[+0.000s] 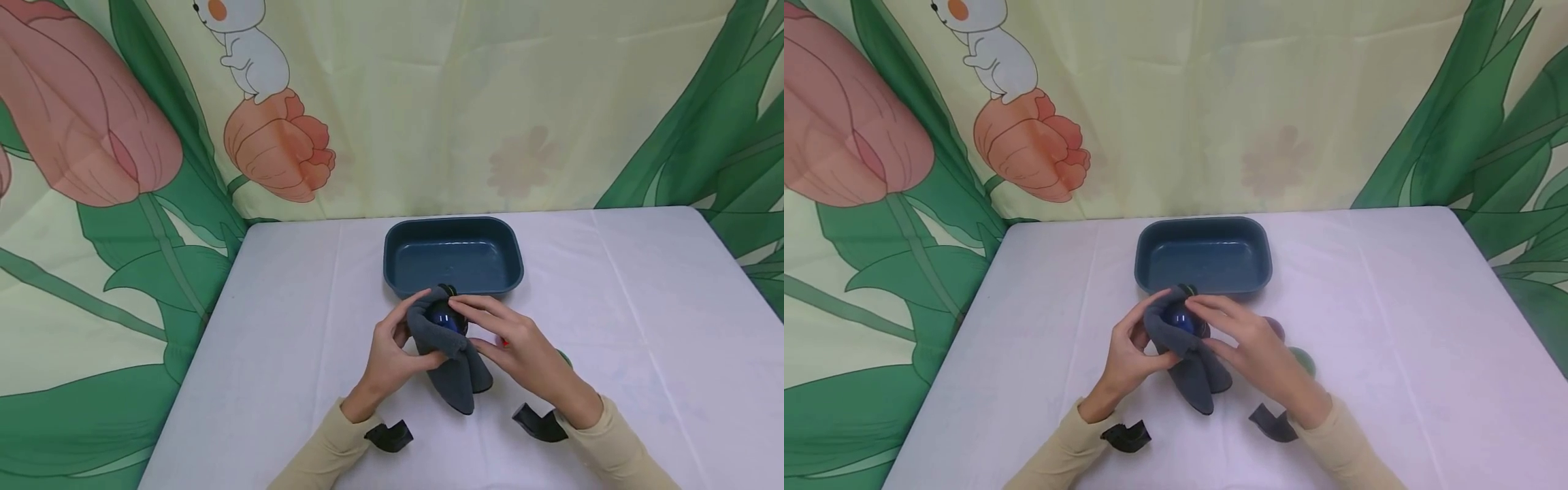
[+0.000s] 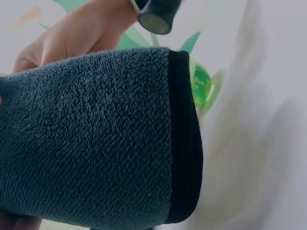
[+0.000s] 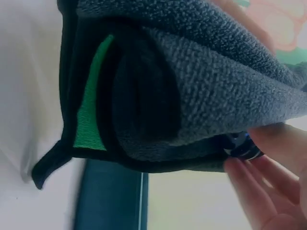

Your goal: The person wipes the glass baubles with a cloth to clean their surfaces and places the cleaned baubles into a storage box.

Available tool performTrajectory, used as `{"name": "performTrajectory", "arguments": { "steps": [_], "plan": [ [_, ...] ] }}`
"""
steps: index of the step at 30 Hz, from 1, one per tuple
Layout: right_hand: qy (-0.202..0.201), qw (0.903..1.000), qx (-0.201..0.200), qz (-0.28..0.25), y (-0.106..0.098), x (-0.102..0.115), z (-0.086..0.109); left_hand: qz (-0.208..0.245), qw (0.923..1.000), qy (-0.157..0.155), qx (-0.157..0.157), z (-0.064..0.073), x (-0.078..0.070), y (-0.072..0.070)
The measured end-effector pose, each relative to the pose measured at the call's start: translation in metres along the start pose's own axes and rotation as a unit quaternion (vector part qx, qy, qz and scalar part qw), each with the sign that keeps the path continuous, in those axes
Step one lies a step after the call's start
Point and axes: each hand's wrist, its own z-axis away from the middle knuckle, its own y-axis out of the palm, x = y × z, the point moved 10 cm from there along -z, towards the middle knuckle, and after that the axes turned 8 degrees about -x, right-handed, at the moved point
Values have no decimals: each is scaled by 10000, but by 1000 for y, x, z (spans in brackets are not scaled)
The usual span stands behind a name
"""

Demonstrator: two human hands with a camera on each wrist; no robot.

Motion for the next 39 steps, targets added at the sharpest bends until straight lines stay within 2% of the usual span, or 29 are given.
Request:
{"name": "performTrajectory", "arguments": {
  "steps": [5, 11, 15, 23, 30, 34, 39],
  "plan": [
    [356, 9989, 302, -54, 4, -4, -1, -70, 9999, -14, 82, 1, 3, 0],
    [991, 9906, 593, -733, 10, -13, -1, -123, 9998, -44, 126, 2, 3, 0],
    [1083, 9898, 574, -732, 10, -17, 0, -136, 9998, -1, 128, 1, 1, -1],
    [875, 9934, 557, -495, 8, -17, -1, -191, 9996, 134, 127, -1, -2, -1],
    [182, 9998, -61, -107, -3, -5, -5, -110, 9999, 54, 32, -2, 2, -3],
    [-194, 9996, -197, -47, -3, 1, -4, -62, 10000, 28, -16, -2, 2, -5],
    [-205, 9997, -136, -11, 2, 1, -2, 21, 10000, -35, -46, 0, 2, -6]
  ]
}}
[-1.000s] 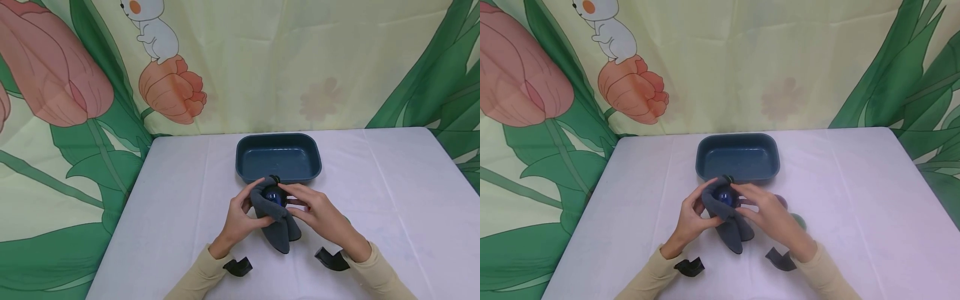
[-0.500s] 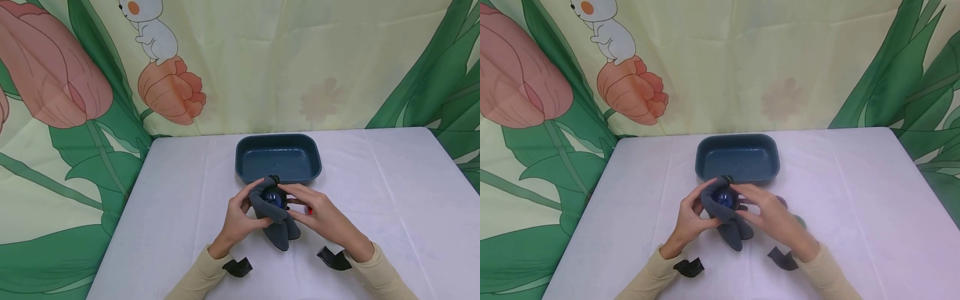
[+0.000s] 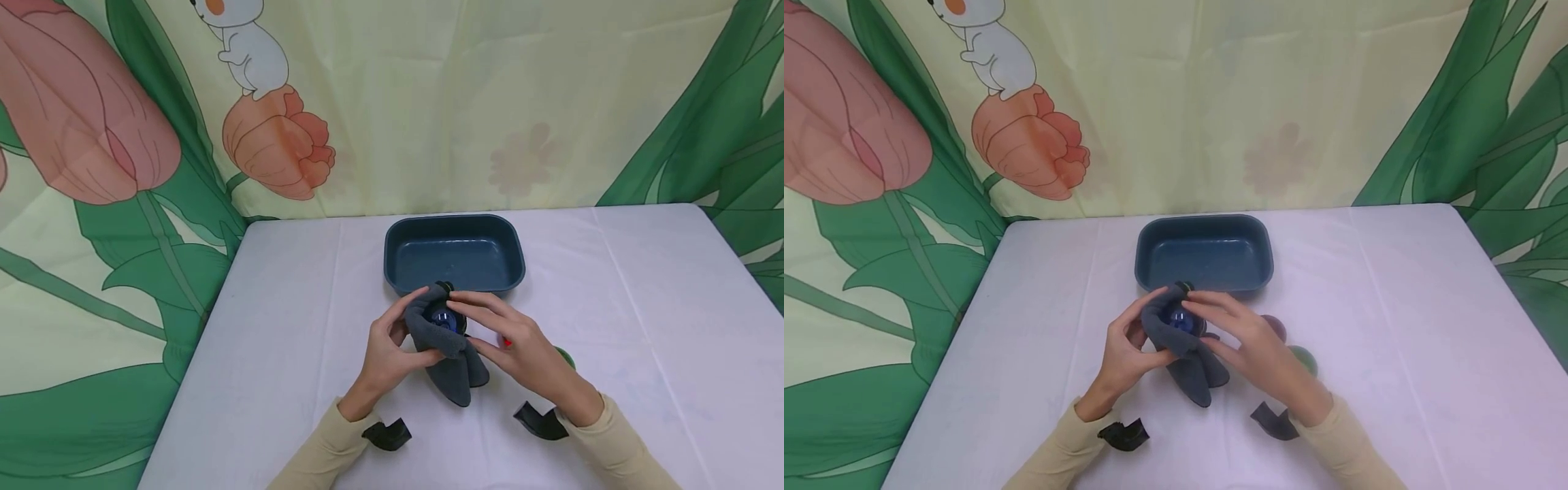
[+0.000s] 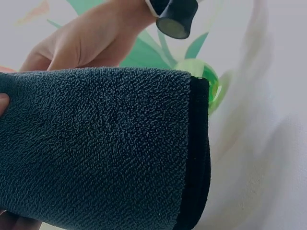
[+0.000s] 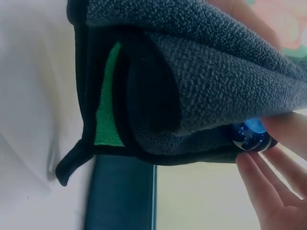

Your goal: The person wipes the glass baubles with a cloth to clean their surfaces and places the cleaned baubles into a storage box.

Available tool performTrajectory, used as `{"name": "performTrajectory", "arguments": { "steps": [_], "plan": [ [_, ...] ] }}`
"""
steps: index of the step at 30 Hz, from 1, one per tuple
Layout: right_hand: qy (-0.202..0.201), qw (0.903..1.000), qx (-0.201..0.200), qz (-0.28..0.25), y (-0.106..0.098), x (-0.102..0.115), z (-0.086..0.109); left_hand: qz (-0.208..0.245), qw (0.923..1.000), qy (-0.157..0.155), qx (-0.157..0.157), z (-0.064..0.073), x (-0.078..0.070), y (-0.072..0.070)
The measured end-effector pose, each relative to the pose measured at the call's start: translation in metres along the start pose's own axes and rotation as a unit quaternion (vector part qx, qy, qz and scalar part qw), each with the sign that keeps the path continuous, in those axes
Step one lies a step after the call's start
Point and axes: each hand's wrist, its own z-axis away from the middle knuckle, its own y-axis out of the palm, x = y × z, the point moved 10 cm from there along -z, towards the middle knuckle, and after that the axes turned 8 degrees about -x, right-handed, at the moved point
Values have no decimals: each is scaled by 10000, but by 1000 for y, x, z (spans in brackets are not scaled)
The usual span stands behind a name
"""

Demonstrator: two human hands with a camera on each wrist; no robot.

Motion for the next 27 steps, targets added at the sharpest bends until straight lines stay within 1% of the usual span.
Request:
{"name": "performTrajectory", "arguments": {
  "steps": [3, 6, 12, 17, 21, 23, 25, 27],
  "plan": [
    [73, 10000, 39, 43, 2, -2, 1, 22, 10000, -9, -1, 0, -1, 0],
    [58, 10000, -14, -27, 1, -1, 2, 33, 10000, -1, 42, -1, -2, 1],
    [15, 9990, -183, -409, -2, 2, 1, -38, 9998, 46, 178, -3, -3, 3],
    [191, 9973, -353, -619, -2, -2, 1, -109, 9994, 144, 298, -2, -5, 4],
    [543, 9957, -355, -655, 0, -10, 2, -75, 9995, 165, 255, -3, -6, 2],
    [653, 9955, -316, -603, 0, -12, 3, -33, 9996, 166, 231, -3, -6, 2],
    [622, 9962, -293, -534, -1, -12, 3, 18, 9996, 165, 213, -3, -6, 3],
    [504, 9973, -268, -464, -3, -10, 2, 56, 9996, 189, 215, -3, -6, 3]
  ]
}}
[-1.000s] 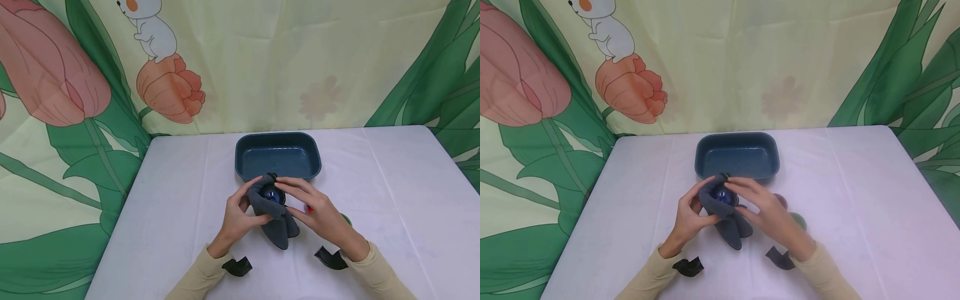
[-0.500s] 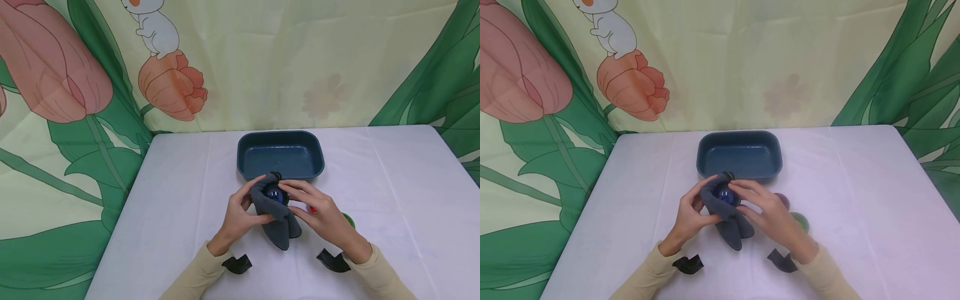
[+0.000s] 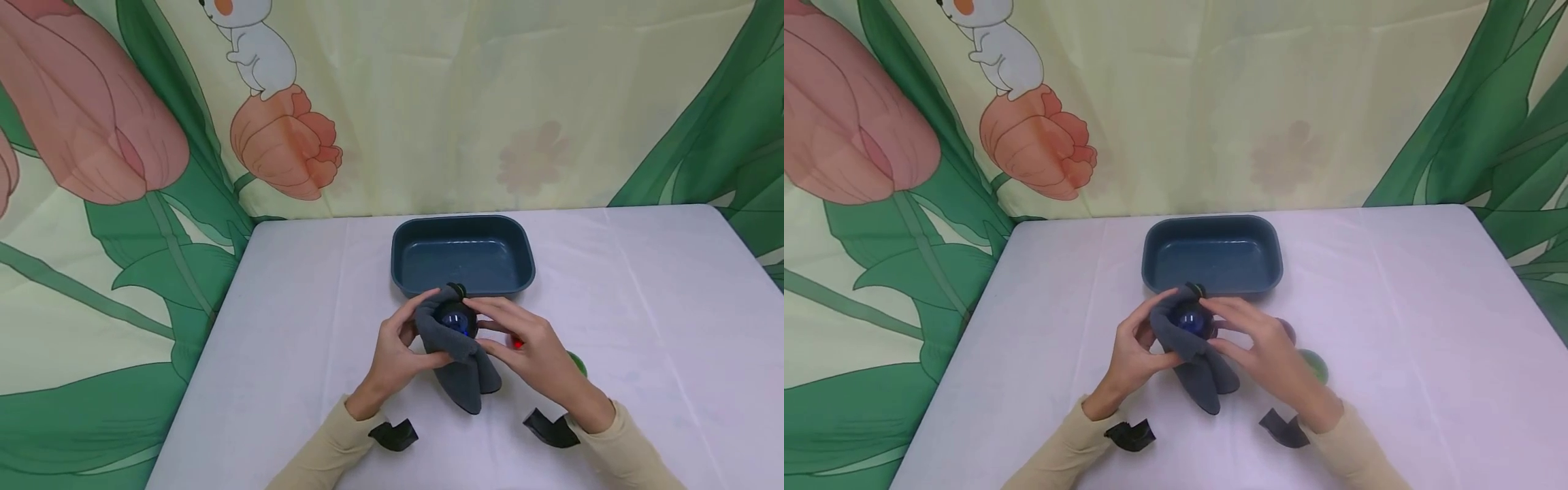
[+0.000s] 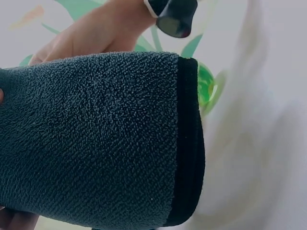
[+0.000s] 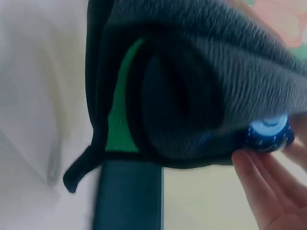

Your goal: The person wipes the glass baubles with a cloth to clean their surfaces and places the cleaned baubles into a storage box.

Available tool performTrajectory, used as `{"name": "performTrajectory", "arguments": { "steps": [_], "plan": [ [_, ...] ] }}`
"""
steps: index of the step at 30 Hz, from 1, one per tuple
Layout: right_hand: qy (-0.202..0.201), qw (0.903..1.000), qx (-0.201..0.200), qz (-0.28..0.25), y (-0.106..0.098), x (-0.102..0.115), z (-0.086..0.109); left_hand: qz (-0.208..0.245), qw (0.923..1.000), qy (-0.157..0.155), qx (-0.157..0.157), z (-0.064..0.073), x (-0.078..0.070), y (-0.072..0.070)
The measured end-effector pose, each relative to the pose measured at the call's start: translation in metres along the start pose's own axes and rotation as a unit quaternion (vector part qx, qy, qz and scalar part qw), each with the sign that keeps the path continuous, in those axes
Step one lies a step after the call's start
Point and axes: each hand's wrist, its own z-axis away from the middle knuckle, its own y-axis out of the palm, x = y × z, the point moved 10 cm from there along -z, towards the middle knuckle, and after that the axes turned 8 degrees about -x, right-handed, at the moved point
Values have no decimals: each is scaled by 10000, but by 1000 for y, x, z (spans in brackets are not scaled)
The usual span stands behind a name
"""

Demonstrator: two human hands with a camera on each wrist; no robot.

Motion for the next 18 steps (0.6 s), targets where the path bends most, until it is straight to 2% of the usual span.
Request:
{"name": "performTrajectory", "arguments": {
  "steps": [9, 14, 18],
  "plan": [
    [-611, 9979, 211, -12, -7, 10, 1, -60, 9999, 107, 79, 0, 2, 4],
    [-801, 9965, 237, -47, -3, 10, 1, -71, 10000, -23, -14, 0, 4, 3],
    [-792, 9965, 254, -10, -2, 9, 1, -31, 10000, -67, -38, 0, 4, 3]
  ]
}}
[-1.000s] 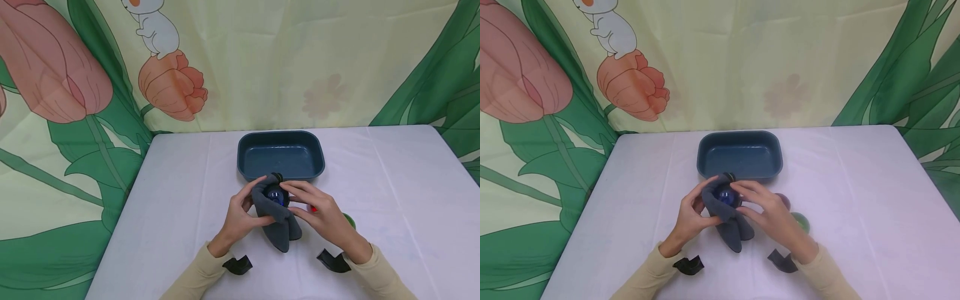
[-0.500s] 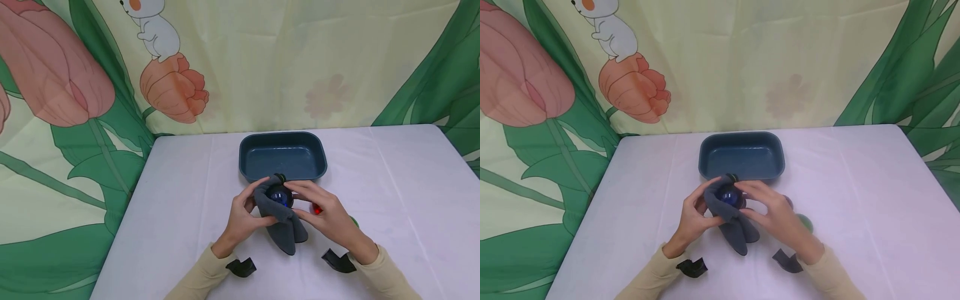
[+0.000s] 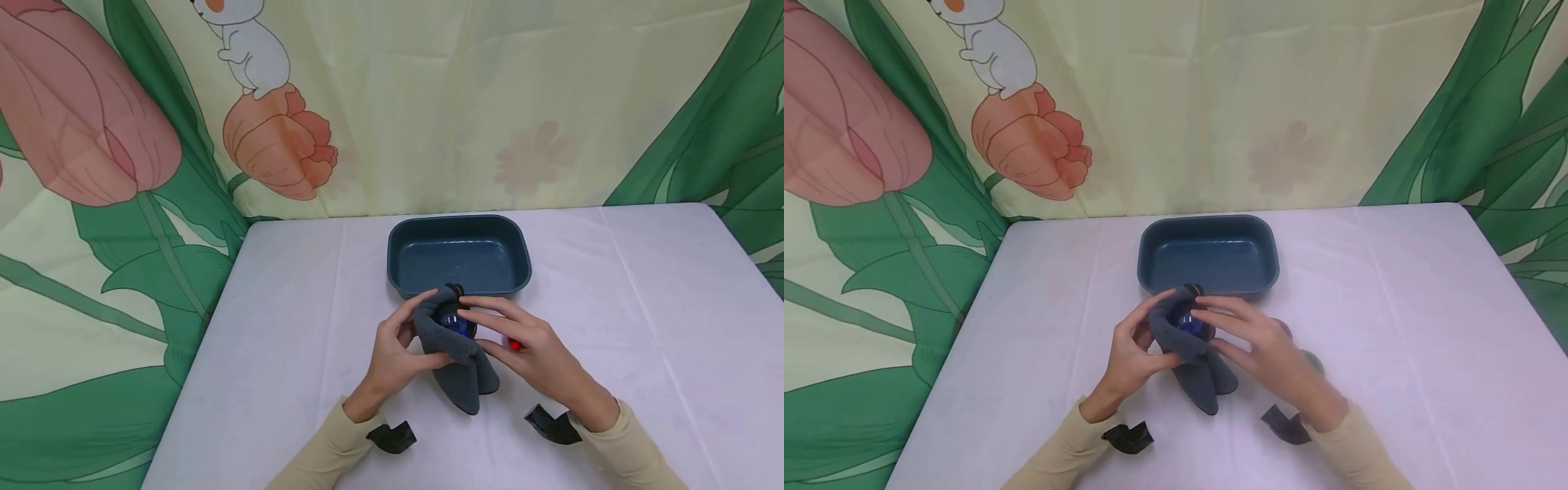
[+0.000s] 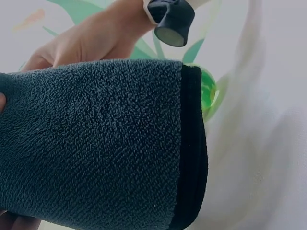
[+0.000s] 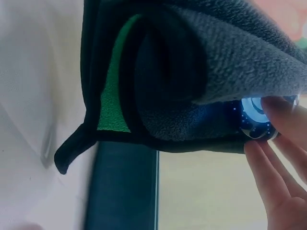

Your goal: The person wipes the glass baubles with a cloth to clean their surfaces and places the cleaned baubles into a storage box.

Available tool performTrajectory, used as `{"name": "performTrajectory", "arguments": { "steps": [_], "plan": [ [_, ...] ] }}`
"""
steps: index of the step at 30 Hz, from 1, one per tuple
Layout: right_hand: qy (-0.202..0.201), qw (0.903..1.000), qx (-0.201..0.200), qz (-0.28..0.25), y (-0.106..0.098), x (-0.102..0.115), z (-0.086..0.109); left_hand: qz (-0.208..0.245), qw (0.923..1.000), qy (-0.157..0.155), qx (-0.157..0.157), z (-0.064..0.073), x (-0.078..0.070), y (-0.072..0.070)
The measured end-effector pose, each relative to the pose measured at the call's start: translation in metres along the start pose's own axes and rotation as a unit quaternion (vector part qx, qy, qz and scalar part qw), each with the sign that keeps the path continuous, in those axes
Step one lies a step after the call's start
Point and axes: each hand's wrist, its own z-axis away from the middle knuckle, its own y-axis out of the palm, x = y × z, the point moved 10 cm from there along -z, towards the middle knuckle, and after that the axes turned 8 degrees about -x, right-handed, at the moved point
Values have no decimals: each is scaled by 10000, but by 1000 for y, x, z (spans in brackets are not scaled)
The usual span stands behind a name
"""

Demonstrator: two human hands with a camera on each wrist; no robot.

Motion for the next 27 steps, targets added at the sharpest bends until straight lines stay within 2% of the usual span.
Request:
{"name": "performTrajectory", "arguments": {
  "steps": [8, 11, 15, 19, 22, 27],
  "plan": [
    [419, 9991, 79, 55, 2, -7, 2, 45, 9999, -111, 30, 1, 3, 1],
    [501, 9987, -30, -87, 1, -7, 2, 44, 9999, -108, 46, 1, 4, 1],
    [867, 9950, -170, -466, -1, -13, 3, 25, 9999, -137, 96, 1, 5, 2],
    [1218, 9909, -69, -572, 0, -21, 5, -35, 9999, -116, 92, 1, 5, 2],
    [1187, 9922, 60, -370, 0, -21, 5, -96, 9999, -5, 72, 1, 3, 1],
    [668, 9977, 48, 91, -3, -12, 1, -87, 9999, 83, 68, 0, 2, 1]
  ]
}}
